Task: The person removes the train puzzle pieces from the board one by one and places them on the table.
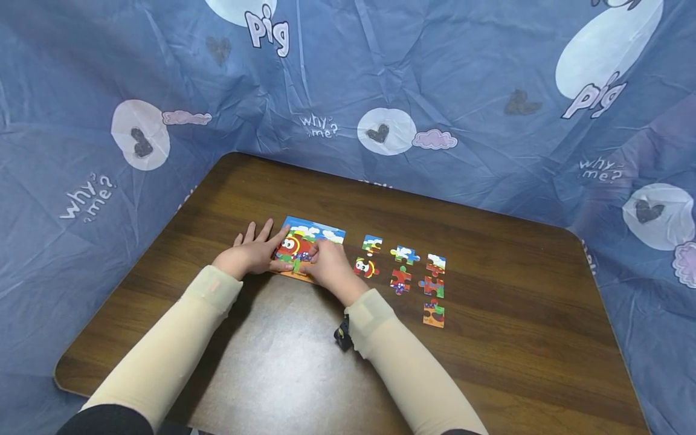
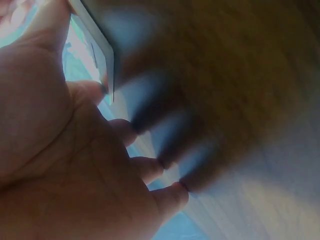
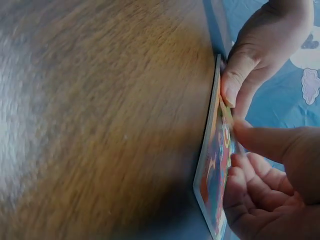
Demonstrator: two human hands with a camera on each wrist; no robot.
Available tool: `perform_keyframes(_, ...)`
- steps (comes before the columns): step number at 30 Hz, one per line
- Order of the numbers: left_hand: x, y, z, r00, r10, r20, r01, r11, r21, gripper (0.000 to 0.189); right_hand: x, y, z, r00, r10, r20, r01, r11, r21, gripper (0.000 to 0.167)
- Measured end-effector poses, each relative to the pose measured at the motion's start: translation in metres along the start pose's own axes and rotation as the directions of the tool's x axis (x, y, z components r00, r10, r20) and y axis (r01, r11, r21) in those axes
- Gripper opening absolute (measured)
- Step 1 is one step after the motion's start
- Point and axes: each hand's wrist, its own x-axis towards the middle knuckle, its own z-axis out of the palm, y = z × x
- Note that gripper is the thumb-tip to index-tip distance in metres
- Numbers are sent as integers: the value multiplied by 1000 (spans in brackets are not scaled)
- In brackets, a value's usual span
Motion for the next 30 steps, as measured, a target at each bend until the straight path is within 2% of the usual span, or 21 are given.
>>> perform_keyframes(3,6,-4,4,1000,-5,-1,5,1000,9,110,0,0,0,1000,21,-22,-19,998,63,24)
perform_keyframes(7,12,-10,8,1000,-2,6,2,1000,0,111,-2,-1,-1,999,43,-9,-42,992,122,20)
perform_keyframes(12,14,-10,8,1000,-6,19,6,1000,-2,110,-4,0,-3,999,52,-1,-50,980,193,15)
perform_keyframes(17,11,-9,7,1000,-8,22,8,1000,-14,109,-8,5,-12,999,39,-11,-36,975,218,12)
perform_keyframes(20,-2,-1,-1,1000,-7,22,7,1000,-13,107,-14,10,-23,1000,22,1,-21,970,241,13)
perform_keyframes(24,-8,4,-3,1000,9,9,-8,1000,-18,108,-28,20,-39,999,15,30,-23,958,286,14)
perform_keyframes(26,-2,0,1,1000,18,-2,-18,999,-29,110,-35,25,-47,999,18,37,-28,959,283,14)
perform_keyframes(29,-3,-1,0,1000,18,-2,-18,999,-39,111,-44,33,-56,999,24,45,-35,963,268,15)
perform_keyframes(30,-7,2,-4,1000,10,6,-10,999,-33,109,-47,35,-60,999,23,47,-34,963,268,15)
